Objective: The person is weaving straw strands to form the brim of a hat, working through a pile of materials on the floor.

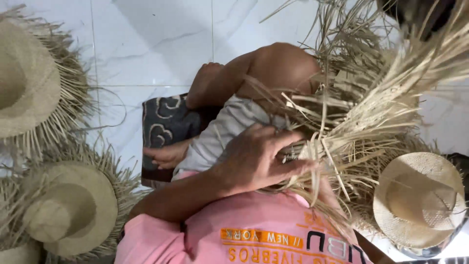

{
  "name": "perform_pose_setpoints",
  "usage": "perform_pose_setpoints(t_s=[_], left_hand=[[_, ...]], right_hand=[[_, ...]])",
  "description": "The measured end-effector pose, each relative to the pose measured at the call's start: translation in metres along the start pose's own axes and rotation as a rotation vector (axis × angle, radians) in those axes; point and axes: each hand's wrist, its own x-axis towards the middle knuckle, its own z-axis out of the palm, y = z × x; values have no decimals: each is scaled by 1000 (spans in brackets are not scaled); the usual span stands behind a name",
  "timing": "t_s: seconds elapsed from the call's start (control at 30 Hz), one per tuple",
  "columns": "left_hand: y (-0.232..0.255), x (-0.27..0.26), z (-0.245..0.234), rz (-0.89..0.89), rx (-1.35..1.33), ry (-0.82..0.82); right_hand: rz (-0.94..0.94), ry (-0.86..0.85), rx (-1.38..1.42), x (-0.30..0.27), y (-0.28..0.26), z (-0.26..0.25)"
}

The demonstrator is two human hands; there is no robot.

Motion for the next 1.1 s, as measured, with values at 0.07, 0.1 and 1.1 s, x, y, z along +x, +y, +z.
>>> perform_pose_setpoints(t_s=[0.07,0.1,1.1], left_hand=[[-7,-18,2,33,214,61],[-10,-27,-1,31,212,54],[-13,-78,-64,89,621,744]], right_hand=[[1,-89,91,9,0,-14],[-8,-138,133,9,3,-22],[-94,-1108,1220,6,34,-72]])
